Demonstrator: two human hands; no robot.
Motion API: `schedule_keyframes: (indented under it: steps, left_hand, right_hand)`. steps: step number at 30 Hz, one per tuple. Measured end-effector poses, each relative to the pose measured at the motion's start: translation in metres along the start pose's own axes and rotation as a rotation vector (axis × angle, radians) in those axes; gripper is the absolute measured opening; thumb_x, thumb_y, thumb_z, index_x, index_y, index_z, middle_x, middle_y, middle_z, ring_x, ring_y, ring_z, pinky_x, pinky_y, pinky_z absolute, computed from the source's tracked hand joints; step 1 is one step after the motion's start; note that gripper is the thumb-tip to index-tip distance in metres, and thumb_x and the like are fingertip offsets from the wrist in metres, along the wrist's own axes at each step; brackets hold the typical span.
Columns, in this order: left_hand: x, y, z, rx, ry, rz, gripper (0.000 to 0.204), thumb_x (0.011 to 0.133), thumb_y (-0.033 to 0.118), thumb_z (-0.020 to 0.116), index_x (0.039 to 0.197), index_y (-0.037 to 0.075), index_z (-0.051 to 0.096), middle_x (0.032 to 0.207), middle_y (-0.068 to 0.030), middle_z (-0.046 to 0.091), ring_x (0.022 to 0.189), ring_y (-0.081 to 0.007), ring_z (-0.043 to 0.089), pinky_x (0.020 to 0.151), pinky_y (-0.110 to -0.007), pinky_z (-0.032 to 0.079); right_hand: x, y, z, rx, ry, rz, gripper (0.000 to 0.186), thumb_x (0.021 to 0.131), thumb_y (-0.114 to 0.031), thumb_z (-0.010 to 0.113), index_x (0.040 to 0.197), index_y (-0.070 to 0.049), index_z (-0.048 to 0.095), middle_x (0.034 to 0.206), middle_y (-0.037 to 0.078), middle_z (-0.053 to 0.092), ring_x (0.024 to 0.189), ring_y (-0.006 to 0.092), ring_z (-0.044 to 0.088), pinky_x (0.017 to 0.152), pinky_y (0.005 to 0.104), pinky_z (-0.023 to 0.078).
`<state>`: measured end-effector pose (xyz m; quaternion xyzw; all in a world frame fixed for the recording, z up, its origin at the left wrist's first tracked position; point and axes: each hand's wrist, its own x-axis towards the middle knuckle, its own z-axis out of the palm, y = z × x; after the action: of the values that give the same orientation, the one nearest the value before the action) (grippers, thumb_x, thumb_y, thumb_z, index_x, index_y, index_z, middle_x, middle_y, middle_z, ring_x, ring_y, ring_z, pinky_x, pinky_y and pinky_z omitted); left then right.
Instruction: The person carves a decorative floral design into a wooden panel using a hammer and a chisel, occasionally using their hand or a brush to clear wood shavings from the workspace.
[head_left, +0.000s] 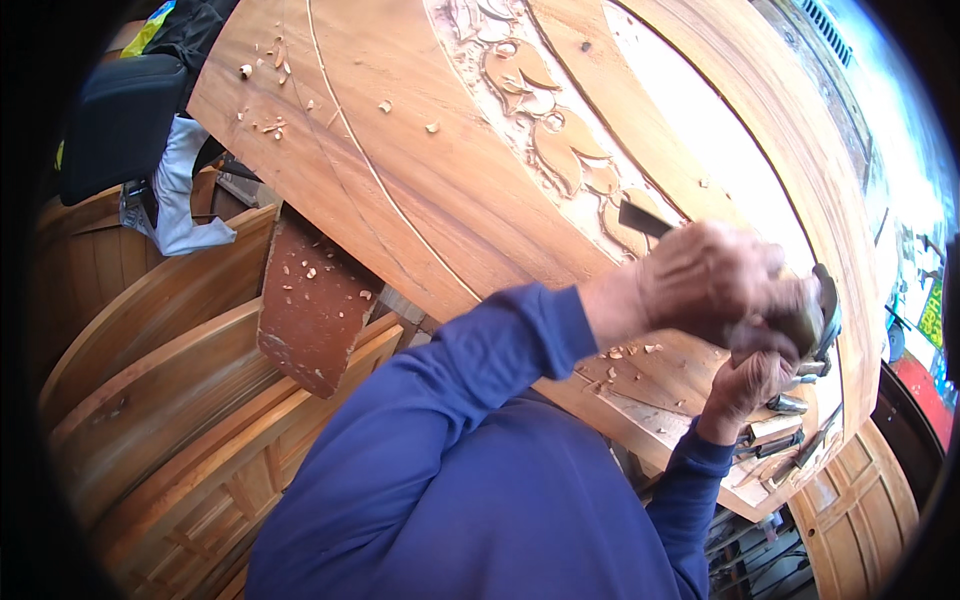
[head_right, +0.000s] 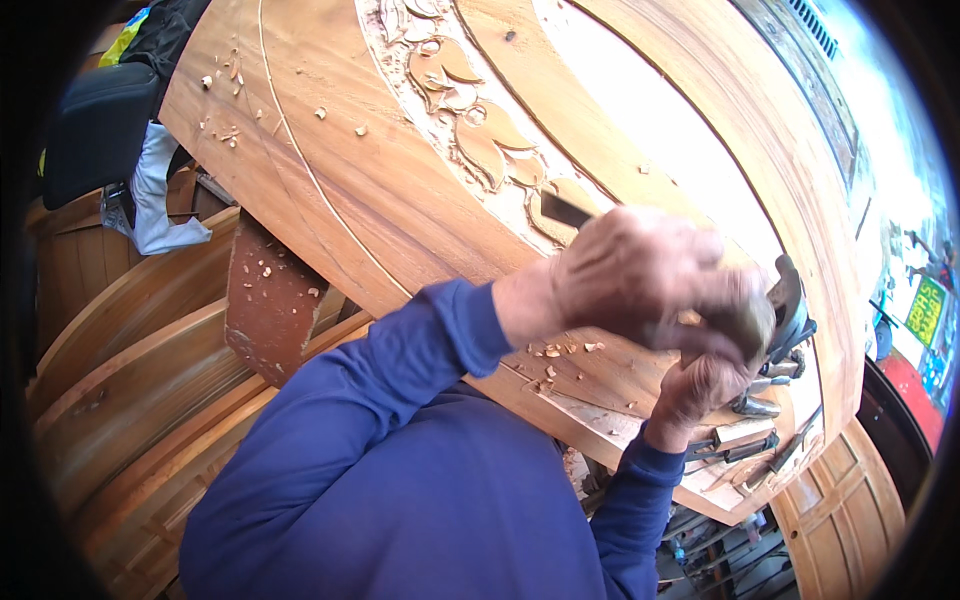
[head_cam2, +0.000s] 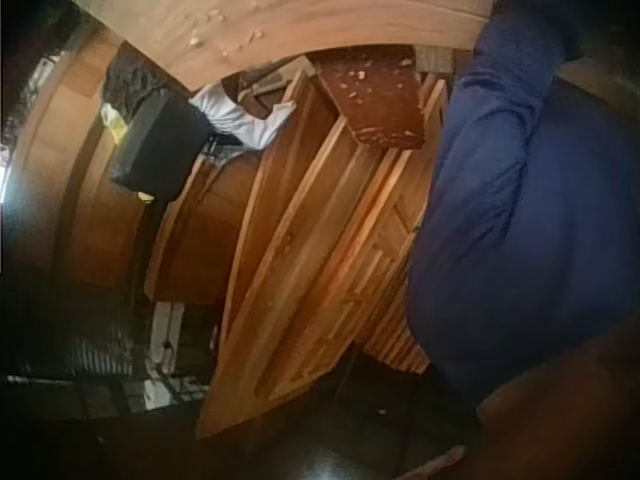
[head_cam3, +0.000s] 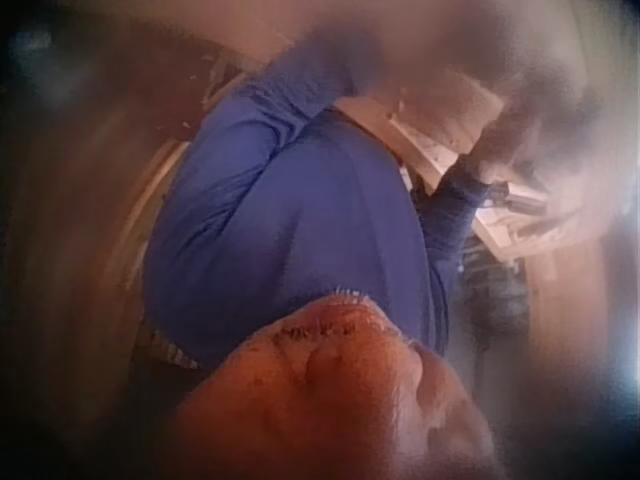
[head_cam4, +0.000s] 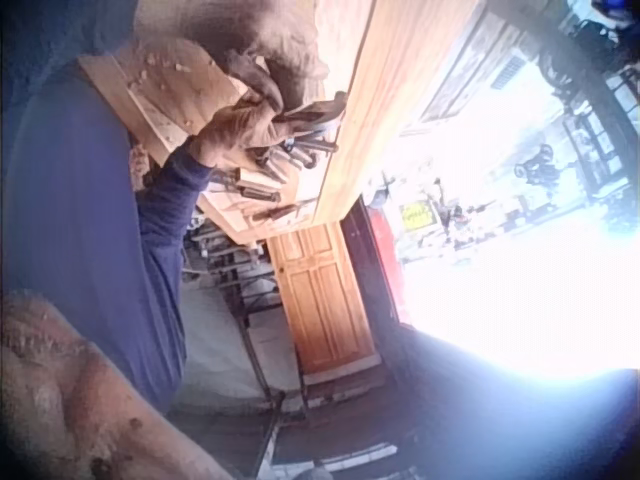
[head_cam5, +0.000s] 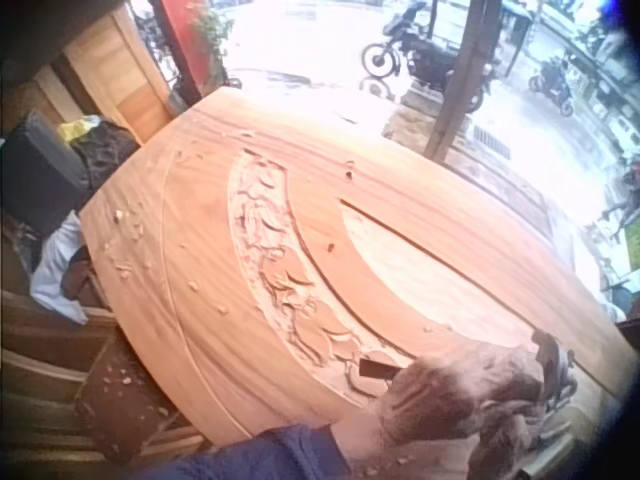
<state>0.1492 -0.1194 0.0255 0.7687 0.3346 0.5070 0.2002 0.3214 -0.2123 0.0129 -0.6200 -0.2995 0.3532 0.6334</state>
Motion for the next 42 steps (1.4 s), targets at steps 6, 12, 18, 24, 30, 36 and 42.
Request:
schedule_keyframes:
  steps: [6, 12, 18, 24, 30, 36, 42]
  left_hand:
    - [-0.029, -0.026, -0.059, -0.223, 0.54, -0.074, 0.07, 0.088, 0.037, 0.083, 0.143, 0.005, 0.054, 0.105, -0.0138, 0.073, 0.084, -0.0242, 0.074, 0.074, -0.032, 0.064]
    - [-0.013, -0.003, -0.033, -0.077, -0.056, -0.119, 0.047, 0.089, 0.049, 0.076, 0.119, 0.015, 0.064, 0.093, -0.0089, 0.069, 0.072, -0.0188, 0.072, 0.055, -0.031, 0.059]
    - [0.003, -0.029, -0.006, -0.022, -0.175, -0.096, 0.043, 0.092, 0.057, 0.068, 0.108, 0.018, 0.066, 0.079, -0.0067, 0.063, 0.068, -0.0231, 0.071, 0.053, -0.035, 0.055]
    - [-0.004, -0.033, -0.001, -0.005, -0.18, -0.11, 0.046, 0.092, 0.059, 0.068, 0.111, 0.016, 0.066, 0.079, -0.0071, 0.062, 0.069, -0.0226, 0.07, 0.055, -0.035, 0.056]
    - [-0.008, -0.034, -0.001, -0.036, -0.144, -0.05, 0.054, 0.091, 0.061, 0.068, 0.117, 0.013, 0.068, 0.084, -0.0072, 0.066, 0.071, -0.0223, 0.07, 0.055, -0.033, 0.056]
    - [-0.011, -0.035, -0.007, -0.037, -0.144, -0.05, 0.055, 0.091, 0.061, 0.068, 0.119, 0.013, 0.069, 0.09, -0.0076, 0.069, 0.074, -0.0231, 0.071, 0.058, -0.033, 0.057]
    - [-0.01, -0.035, -0.005, -0.049, -0.167, -0.057, 0.053, 0.09, 0.059, 0.069, 0.119, 0.015, 0.07, 0.092, -0.007, 0.07, 0.077, -0.0238, 0.072, 0.06, -0.036, 0.058]
  right_hand:
    - [-0.023, -0.031, 0.009, -0.107, -0.103, -0.024, 0.047, 0.101, -0.002, 0.064, 0.146, -0.01, 0.051, 0.093, -0.003, 0.058, 0.06, 0.0034, 0.043, 0.05, 0.0192, 0.037]
    - [-0.043, -0.035, 0.014, -0.139, -0.082, 0.033, 0.059, 0.099, -0.001, 0.065, 0.154, -0.013, 0.046, 0.084, -0.005, 0.054, 0.058, 0.0031, 0.041, 0.049, 0.0186, 0.036]
    - [-0.061, -0.032, -0.005, -0.144, 0.003, 0.049, 0.06, 0.096, 0.001, 0.069, 0.151, -0.009, 0.049, 0.092, 0.0, 0.062, 0.054, 0.0026, 0.04, 0.044, 0.0182, 0.033]
    - [-0.057, -0.039, -0.007, -0.163, -0.005, 0.006, 0.045, 0.1, -0.003, 0.066, 0.143, -0.01, 0.054, 0.084, -0.003, 0.055, 0.056, 0.004, 0.04, 0.048, 0.02, 0.036]
    - [-0.043, -0.034, 0.021, -0.179, 0.04, -0.028, 0.045, 0.102, -0.005, 0.062, 0.145, -0.011, 0.051, 0.08, -0.004, 0.051, 0.057, 0.0029, 0.038, 0.048, 0.0191, 0.033]
    - [-0.031, -0.026, 0.023, -0.201, -0.108, -0.021, 0.068, 0.097, 0.003, 0.066, 0.159, -0.009, 0.04, 0.101, 0.002, 0.066, 0.058, 0.0018, 0.044, 0.046, 0.0181, 0.034]
    - [-0.031, 0.0, 0.011, -0.258, -0.132, 0.045, 0.065, 0.099, -0.002, 0.067, 0.158, -0.01, 0.041, 0.092, -0.004, 0.065, 0.054, 0.0005, 0.039, 0.045, 0.0165, 0.032]
